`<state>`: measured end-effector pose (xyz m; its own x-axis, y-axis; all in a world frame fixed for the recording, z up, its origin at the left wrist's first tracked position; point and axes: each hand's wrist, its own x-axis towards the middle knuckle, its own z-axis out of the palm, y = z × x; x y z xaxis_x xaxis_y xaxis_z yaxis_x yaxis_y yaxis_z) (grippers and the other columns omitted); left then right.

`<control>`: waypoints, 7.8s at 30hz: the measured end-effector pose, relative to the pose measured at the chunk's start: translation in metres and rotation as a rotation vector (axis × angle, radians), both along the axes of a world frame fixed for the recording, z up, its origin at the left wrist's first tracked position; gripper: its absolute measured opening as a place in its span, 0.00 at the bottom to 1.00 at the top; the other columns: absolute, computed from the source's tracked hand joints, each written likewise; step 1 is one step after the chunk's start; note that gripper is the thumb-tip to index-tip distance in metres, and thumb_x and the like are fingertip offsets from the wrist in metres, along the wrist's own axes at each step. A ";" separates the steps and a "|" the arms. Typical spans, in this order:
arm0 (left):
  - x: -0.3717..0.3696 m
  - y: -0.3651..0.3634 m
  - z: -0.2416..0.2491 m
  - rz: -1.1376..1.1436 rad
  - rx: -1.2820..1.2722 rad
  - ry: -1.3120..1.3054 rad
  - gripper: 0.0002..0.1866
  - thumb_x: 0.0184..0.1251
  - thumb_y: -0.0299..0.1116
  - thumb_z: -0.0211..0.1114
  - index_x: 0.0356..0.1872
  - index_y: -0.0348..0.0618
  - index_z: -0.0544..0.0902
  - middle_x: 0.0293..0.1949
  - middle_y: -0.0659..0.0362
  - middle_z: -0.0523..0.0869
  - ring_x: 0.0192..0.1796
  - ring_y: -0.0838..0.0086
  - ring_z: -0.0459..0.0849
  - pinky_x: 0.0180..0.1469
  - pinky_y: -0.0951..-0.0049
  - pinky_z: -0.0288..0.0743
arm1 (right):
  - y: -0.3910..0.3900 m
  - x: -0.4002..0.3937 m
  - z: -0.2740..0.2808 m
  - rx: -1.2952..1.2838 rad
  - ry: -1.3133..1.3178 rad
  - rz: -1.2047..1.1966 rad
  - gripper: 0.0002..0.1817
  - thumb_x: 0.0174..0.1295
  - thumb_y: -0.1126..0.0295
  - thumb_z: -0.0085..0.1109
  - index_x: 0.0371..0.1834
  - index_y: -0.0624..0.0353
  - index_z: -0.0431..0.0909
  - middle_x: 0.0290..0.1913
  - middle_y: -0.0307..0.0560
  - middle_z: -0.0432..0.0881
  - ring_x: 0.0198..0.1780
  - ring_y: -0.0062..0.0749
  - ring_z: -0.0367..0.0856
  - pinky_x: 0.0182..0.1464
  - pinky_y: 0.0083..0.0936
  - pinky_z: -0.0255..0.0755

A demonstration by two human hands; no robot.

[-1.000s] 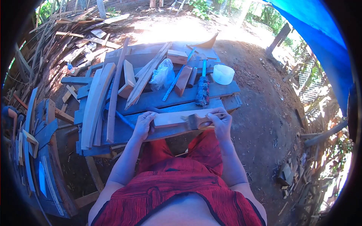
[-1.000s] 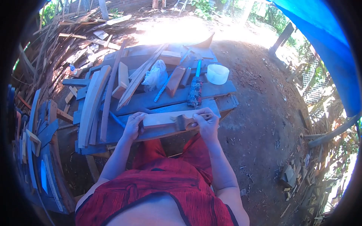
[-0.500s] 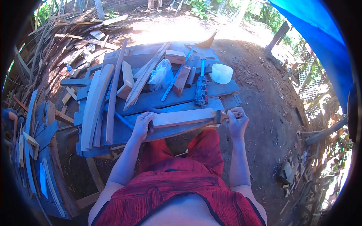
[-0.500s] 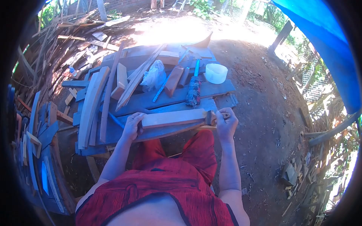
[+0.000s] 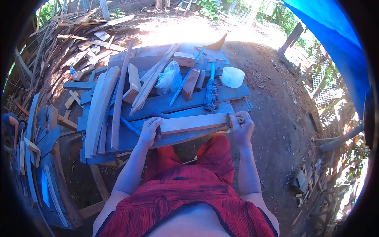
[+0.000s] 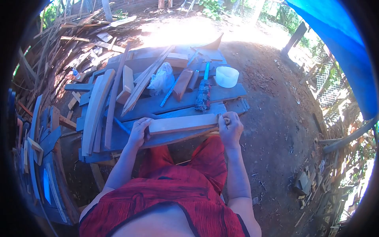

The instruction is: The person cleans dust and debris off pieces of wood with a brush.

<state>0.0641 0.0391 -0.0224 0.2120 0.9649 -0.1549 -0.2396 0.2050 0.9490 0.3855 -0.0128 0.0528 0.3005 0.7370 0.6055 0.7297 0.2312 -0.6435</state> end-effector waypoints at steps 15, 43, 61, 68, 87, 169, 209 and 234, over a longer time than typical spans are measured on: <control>0.000 0.000 0.001 -0.014 0.005 -0.001 0.12 0.69 0.37 0.53 0.35 0.39 0.81 0.19 0.64 0.78 0.12 0.84 0.68 0.14 0.85 0.59 | -0.001 -0.067 0.005 -0.149 0.296 0.405 0.01 0.53 0.78 0.58 0.27 0.62 0.75 0.29 0.45 0.79 0.28 0.30 0.79 0.33 0.24 0.71; 0.001 -0.001 0.000 -0.005 0.024 0.017 0.12 0.69 0.36 0.52 0.35 0.40 0.81 0.19 0.65 0.77 0.12 0.86 0.68 0.14 0.86 0.59 | 0.014 0.009 -0.008 -0.141 0.813 0.209 0.02 0.56 0.77 0.56 0.27 0.63 0.74 0.23 0.41 0.77 0.19 0.23 0.78 0.22 0.15 0.72; 0.001 -0.001 0.001 0.011 0.020 0.022 0.12 0.70 0.36 0.53 0.35 0.39 0.81 0.18 0.65 0.76 0.12 0.86 0.68 0.14 0.85 0.58 | 0.012 0.004 0.004 0.013 -0.078 -0.027 0.03 0.54 0.74 0.59 0.27 0.59 0.75 0.29 0.48 0.77 0.29 0.43 0.79 0.32 0.32 0.71; 0.002 -0.001 0.003 0.005 0.016 0.019 0.12 0.69 0.36 0.52 0.35 0.39 0.81 0.19 0.65 0.77 0.12 0.85 0.68 0.14 0.85 0.59 | 0.006 -0.023 0.009 -0.005 -0.088 0.105 0.03 0.53 0.76 0.59 0.27 0.58 0.74 0.28 0.47 0.77 0.27 0.41 0.79 0.30 0.31 0.71; 0.001 -0.001 -0.002 -0.005 0.031 0.009 0.13 0.70 0.35 0.51 0.37 0.38 0.81 0.21 0.64 0.78 0.13 0.85 0.68 0.16 0.86 0.60 | -0.006 -0.087 0.024 -0.031 0.137 0.508 0.03 0.55 0.78 0.58 0.27 0.61 0.75 0.26 0.42 0.76 0.29 0.25 0.76 0.32 0.21 0.68; 0.002 -0.001 -0.002 0.001 0.045 0.027 0.12 0.69 0.36 0.52 0.36 0.39 0.81 0.21 0.64 0.78 0.13 0.85 0.68 0.15 0.86 0.59 | 0.001 -0.026 0.007 0.004 0.025 0.146 0.02 0.53 0.77 0.59 0.27 0.61 0.75 0.27 0.47 0.77 0.29 0.38 0.79 0.33 0.28 0.71; 0.003 -0.002 0.001 -0.009 0.049 0.054 0.11 0.69 0.37 0.54 0.35 0.41 0.80 0.20 0.66 0.76 0.13 0.87 0.68 0.14 0.87 0.58 | 0.006 -0.010 -0.010 -0.193 0.931 0.312 0.02 0.56 0.78 0.57 0.27 0.63 0.75 0.24 0.41 0.77 0.21 0.22 0.78 0.23 0.15 0.74; 0.003 -0.003 0.004 -0.002 0.031 0.065 0.11 0.68 0.36 0.54 0.35 0.40 0.80 0.20 0.66 0.77 0.13 0.87 0.68 0.15 0.87 0.58 | -0.001 -0.003 0.012 -0.046 -0.056 0.010 0.04 0.53 0.74 0.60 0.26 0.60 0.75 0.27 0.49 0.77 0.28 0.43 0.79 0.32 0.31 0.71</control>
<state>0.0670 0.0363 -0.0188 0.2046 0.9690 -0.1383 -0.1768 0.1756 0.9685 0.3826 -0.0135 0.0651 0.2591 0.7671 0.5869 0.7626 0.2104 -0.6116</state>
